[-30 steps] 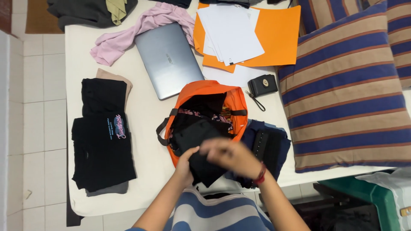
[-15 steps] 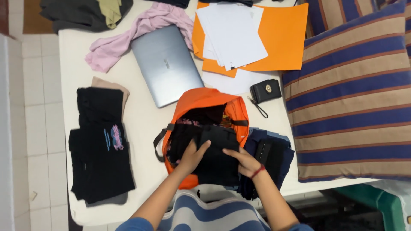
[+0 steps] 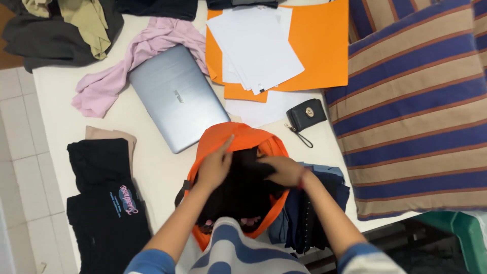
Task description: The person is packing various folded clothes into an orange bag on a bed.
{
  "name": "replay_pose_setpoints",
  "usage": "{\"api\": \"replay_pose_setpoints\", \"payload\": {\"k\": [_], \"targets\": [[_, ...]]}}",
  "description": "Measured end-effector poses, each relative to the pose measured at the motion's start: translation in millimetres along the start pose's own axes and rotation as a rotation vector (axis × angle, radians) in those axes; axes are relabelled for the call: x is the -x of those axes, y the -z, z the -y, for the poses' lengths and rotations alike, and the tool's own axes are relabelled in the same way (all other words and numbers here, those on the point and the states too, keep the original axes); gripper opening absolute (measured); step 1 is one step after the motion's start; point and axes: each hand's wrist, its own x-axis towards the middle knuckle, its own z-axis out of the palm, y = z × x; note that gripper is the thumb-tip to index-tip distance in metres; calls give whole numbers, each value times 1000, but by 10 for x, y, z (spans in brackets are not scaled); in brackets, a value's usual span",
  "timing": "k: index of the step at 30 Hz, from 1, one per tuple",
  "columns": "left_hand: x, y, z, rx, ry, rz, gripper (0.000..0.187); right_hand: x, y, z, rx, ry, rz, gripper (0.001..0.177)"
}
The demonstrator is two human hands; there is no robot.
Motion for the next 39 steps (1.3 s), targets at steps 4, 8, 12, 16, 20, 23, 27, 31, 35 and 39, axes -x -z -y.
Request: {"api": "replay_pose_setpoints", "payload": {"k": [4,8,12,16,20,23,27,31,35,39], "targets": [[-178,174,261,33,37,-171,41,-977,-267,57,368,159,130,37],[-131,255,259,87,118,-196,36,-1654,-625,-4,419,145,-322,31],[-118,228,290,284,101,-207,34,-1818,-1175,-318,502,102,-899,17],[-98,206,283,306,81,-195,34,-1013,-1211,483,268,214,-887,46],[-18,235,117,359,135,-224,30,-1101,-1372,308,489,-20,-420,78],[-2,282,109,358,151,-222,28,-1377,-1228,42,402,-128,-119,82],[10,281,109,345,184,-192,28,-1653,-1203,-309,247,-94,-43,93],[-52,177,187,369,109,-182,29,-1621,-1128,-423,296,-35,-81,103],[293,310,-40,392,-65,-287,39,-1045,-839,68,275,89,-271,97],[764,236,15,398,-75,-380,58,-475,-1165,43,-35,230,-756,50]]}}
